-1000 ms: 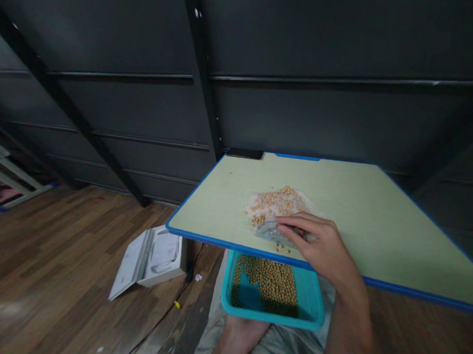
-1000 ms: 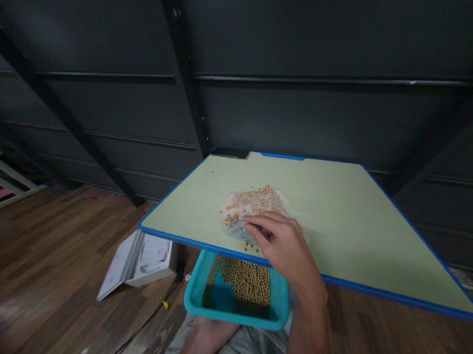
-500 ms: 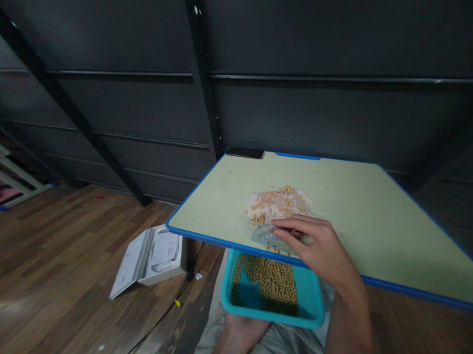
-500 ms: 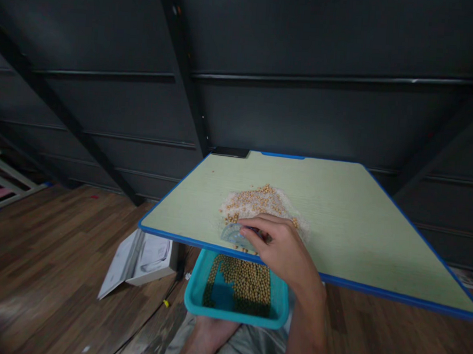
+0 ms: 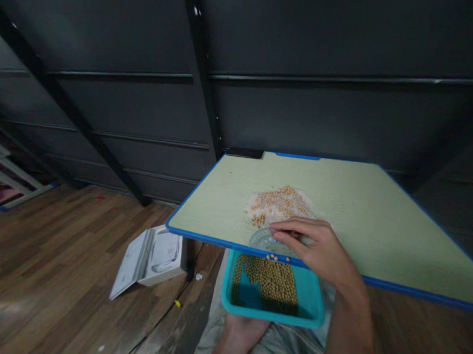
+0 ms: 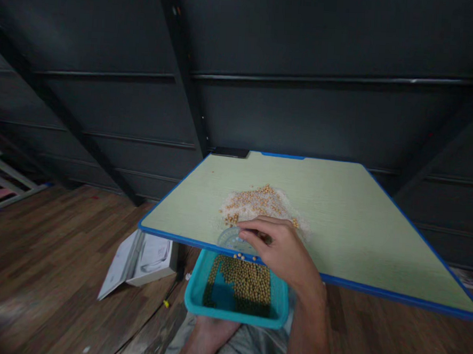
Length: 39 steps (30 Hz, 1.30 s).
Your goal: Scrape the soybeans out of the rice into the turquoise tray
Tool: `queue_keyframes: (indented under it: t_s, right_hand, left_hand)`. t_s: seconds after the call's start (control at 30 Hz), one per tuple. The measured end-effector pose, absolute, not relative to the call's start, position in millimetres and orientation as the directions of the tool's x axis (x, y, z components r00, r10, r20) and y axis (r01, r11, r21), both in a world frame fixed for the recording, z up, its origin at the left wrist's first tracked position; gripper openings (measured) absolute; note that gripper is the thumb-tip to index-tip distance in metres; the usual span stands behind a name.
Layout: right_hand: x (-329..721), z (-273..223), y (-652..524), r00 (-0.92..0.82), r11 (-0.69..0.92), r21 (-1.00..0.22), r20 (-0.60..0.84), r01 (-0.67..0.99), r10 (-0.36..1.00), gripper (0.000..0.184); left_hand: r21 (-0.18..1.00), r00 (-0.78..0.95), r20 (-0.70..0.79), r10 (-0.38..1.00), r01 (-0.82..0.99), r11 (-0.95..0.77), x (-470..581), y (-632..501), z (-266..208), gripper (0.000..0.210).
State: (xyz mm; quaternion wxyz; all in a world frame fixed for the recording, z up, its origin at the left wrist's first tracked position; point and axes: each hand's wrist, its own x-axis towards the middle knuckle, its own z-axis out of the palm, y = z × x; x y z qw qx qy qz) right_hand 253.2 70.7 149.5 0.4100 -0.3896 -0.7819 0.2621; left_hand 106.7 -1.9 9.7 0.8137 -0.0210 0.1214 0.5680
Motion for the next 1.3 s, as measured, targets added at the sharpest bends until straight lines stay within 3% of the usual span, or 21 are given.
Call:
queue_keyframes:
  t_s: [0.27,0.43,0.63,1.03,1.3]
  right_hand:
    - [261,148,74,-0.319,0.523,-0.734,0.417,0.434,0.851,0.014]
    - [263,141,82,-0.204,0.526,-0.694,0.496,0.491,0.844,0.012]
    - [261,138,84,-0.198,0.562,-0.653,0.547,0.507,0.814,0.014]
    - [262,143,80,-0.165,0.587,-0.637,0.595,0.500,0.786,0.015]
    - [259,140,81,-0.197,0.586,-0.651,0.571,0.483,0.797,0.016]
  left_hand:
    - [0.062,0.339,-0.167,0.926,-0.933,0.353,103,-3,-5,0.036]
    - [0.033,0.374,-0.164,0.913,-0.923,0.384,102,-4,-8,0.039]
    - [0.071,0.373,-0.162,0.914,-0.919,0.388,101,-5,-5,0.041]
    - [0.177,0.344,-0.312,0.886,-0.895,0.409,98,-5,-11,0.035]
    - [0.111,0.360,-0.244,0.900,-0.912,0.395,100,-5,-12,0.037]
